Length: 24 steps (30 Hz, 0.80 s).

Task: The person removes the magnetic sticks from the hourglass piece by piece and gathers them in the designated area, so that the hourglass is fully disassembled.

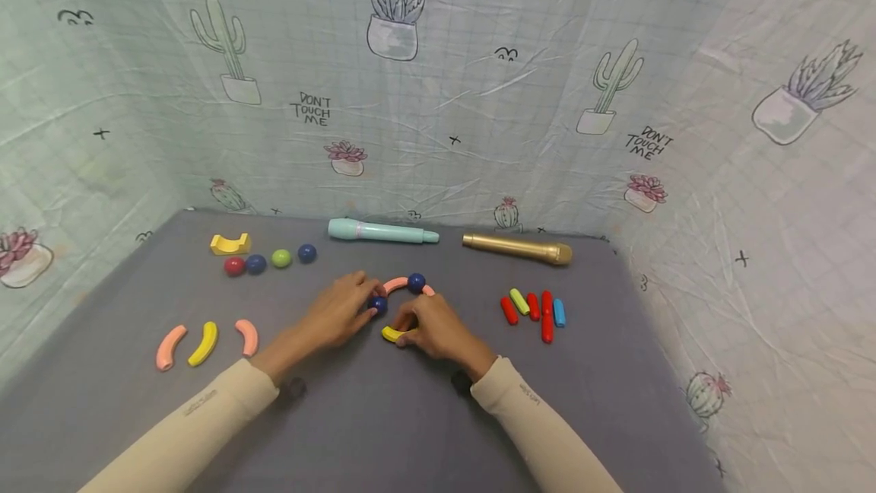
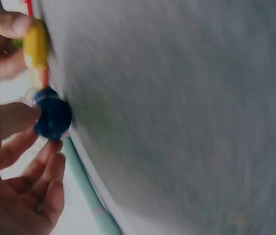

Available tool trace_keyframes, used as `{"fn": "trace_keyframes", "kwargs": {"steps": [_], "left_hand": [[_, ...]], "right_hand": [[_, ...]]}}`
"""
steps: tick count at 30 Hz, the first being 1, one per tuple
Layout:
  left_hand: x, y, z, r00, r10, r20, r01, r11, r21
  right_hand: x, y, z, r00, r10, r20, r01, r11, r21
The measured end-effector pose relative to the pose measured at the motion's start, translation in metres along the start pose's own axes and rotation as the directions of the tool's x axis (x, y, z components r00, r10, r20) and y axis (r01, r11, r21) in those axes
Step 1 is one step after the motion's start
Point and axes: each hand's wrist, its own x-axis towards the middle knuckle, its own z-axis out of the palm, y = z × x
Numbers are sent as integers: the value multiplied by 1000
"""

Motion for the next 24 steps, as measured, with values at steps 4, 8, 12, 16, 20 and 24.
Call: {"fn": "trace_keyframes", "kwargs": {"steps": [4,8,12,16,20,24], "left_hand": [[3,-1,-2,999,44,-21,-41,993,107],[6,2,-3,997,63,-41,-55,984,171],[4,12,-3,993,78,-88,-57,973,225],[0,29,-1,989,148,-21,-142,976,167],[1,44,8,977,204,62,-210,970,123],[3,49,16,978,192,85,-203,969,140]], "right_hand": [[0,3,0,1000,-27,7,27,1000,-7],[-6,8,-9,999,-37,-26,37,999,-6],[-18,18,-24,1000,4,-21,-4,1000,-8],[-25,28,-36,1000,1,26,-1,1000,-7],[-27,33,-39,999,9,48,-9,1000,-7],[-25,34,-35,999,23,41,-22,1000,-20]]}}
